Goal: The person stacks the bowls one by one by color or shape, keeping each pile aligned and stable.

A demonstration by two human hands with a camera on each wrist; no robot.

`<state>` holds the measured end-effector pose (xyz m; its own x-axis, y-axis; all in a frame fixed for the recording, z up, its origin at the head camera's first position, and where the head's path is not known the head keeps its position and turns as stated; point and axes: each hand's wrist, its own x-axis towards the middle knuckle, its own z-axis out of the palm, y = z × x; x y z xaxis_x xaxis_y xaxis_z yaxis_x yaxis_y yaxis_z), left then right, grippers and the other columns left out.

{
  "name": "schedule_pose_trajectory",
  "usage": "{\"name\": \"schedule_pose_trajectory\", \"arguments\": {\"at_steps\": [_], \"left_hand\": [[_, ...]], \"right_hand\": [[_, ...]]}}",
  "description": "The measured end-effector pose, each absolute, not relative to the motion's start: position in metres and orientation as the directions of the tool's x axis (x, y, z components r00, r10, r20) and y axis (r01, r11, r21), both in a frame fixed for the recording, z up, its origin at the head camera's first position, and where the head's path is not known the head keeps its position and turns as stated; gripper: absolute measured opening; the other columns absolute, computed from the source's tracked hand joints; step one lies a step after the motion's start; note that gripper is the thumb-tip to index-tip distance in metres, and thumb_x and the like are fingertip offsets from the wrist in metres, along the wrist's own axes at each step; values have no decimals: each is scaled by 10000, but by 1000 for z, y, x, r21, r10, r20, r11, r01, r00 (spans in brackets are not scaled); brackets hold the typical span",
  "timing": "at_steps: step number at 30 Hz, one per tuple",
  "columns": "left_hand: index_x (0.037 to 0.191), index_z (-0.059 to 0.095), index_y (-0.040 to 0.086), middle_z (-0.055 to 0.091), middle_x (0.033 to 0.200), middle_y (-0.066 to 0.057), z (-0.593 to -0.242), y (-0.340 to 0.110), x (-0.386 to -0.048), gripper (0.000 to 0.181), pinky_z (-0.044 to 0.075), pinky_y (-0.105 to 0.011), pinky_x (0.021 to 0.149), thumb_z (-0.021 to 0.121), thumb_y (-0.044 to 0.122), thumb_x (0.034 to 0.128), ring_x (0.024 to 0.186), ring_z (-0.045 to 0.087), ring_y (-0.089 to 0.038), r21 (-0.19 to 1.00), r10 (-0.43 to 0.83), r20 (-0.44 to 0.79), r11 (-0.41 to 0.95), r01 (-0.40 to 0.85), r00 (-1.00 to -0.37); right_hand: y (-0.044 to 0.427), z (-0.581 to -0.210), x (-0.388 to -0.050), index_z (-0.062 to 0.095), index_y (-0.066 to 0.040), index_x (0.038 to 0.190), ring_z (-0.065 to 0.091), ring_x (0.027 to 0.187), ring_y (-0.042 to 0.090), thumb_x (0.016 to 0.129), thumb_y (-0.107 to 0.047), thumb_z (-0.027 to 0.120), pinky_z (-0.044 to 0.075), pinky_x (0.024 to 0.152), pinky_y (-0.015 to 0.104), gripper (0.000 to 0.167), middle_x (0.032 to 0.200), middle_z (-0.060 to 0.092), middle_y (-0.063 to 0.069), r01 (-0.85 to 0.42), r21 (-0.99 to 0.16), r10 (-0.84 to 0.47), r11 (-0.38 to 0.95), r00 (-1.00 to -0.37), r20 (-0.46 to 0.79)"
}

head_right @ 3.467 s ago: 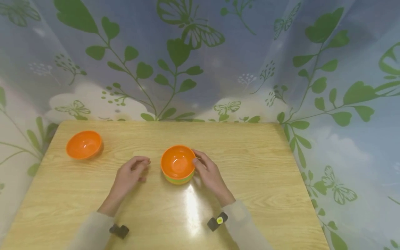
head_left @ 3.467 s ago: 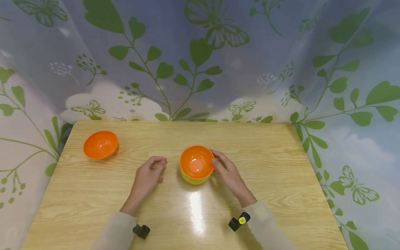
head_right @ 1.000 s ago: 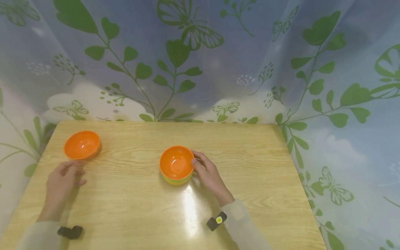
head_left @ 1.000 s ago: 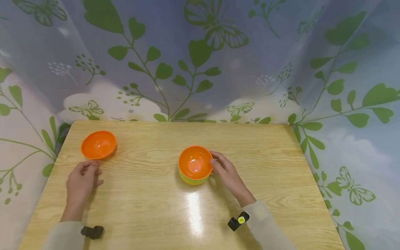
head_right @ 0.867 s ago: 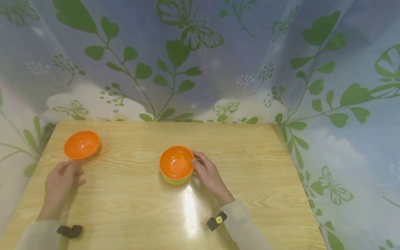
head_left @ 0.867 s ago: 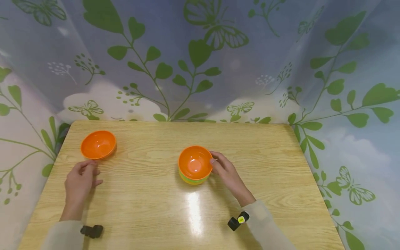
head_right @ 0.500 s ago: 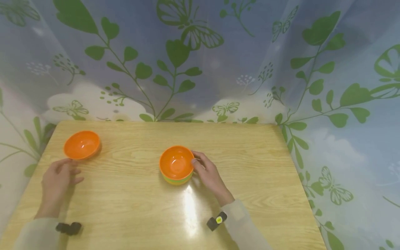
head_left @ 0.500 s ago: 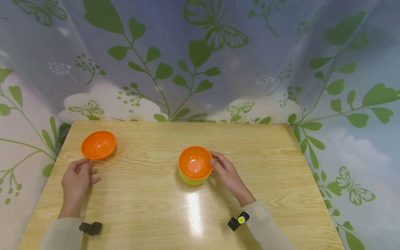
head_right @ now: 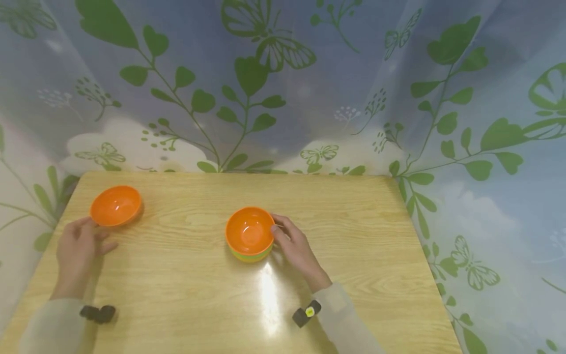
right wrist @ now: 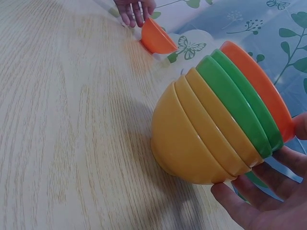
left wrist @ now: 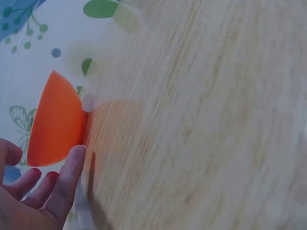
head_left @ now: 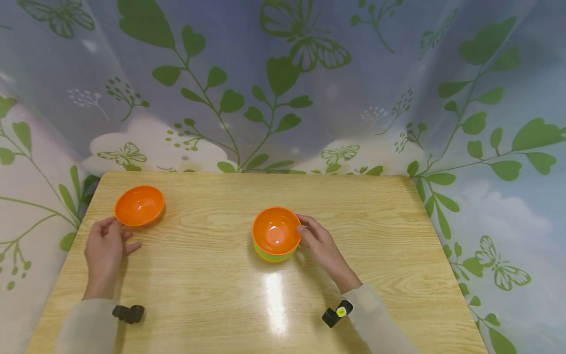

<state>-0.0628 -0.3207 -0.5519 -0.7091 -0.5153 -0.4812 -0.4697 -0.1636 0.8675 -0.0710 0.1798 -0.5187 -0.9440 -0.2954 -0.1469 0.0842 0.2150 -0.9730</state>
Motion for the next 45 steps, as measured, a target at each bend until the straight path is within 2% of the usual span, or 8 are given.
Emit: {"name": "schedule_pose_trajectory", "arguments": {"at_steps": [9, 18, 24, 30, 45], "left_hand": [[1624, 397, 255, 505, 1151, 48, -551, -320, -69, 522, 694, -300, 635, 506, 267, 1113, 872, 664, -71, 872, -521, -476, -177, -456, -709], [1667, 363, 295, 431, 1201, 87, -549, -322, -78, 599, 699, -302, 672, 584, 210, 1116, 995, 586, -109, 876, -507, -481, -264, -403, -715], [1693, 318, 285, 406, 1229, 94, -542, -319, -79, 626, 702, -297, 705, 530, 119, 1127, 1063, 552, -121, 865, -482, -497, -347, -363, -722], [1695, 324, 290, 425, 1241, 97, -542, -317, -79, 620, 698, -275, 737, 516, 118, 1131, 1046, 594, -113, 865, -469, -493, -356, -354, -733], [1685, 356, 294, 466, 1238, 79, -546, -316, -82, 625, 696, -268, 723, 486, 47, 1126, 1000, 638, -97, 865, -462, -481, -389, -317, -745]], "right_hand": [[179, -518, -71, 518, -91, 1589, 621, 1391, 374, 1176, -315, 505, 636, 1069, 304, 469, 1617, 549, 160, 76, -973, -301, 216, -943, -141], [180, -519, -71, 516, -95, 1590, 618, 1396, 370, 1179, -331, 499, 632, 1076, 304, 474, 1618, 548, 158, 70, -973, -309, 220, -941, -138], [180, -517, -71, 518, -76, 1583, 623, 1392, 384, 1177, -299, 504, 637, 1070, 314, 463, 1606, 555, 177, 73, -976, -306, 205, -942, -135], [180, -517, -70, 524, -85, 1579, 625, 1387, 380, 1177, -299, 504, 642, 1058, 311, 456, 1602, 560, 166, 77, -976, -303, 204, -943, -137], [180, -517, -70, 524, -89, 1582, 630, 1380, 381, 1180, -303, 498, 643, 1056, 311, 455, 1605, 559, 166, 69, -976, -307, 204, -943, -131]]}}
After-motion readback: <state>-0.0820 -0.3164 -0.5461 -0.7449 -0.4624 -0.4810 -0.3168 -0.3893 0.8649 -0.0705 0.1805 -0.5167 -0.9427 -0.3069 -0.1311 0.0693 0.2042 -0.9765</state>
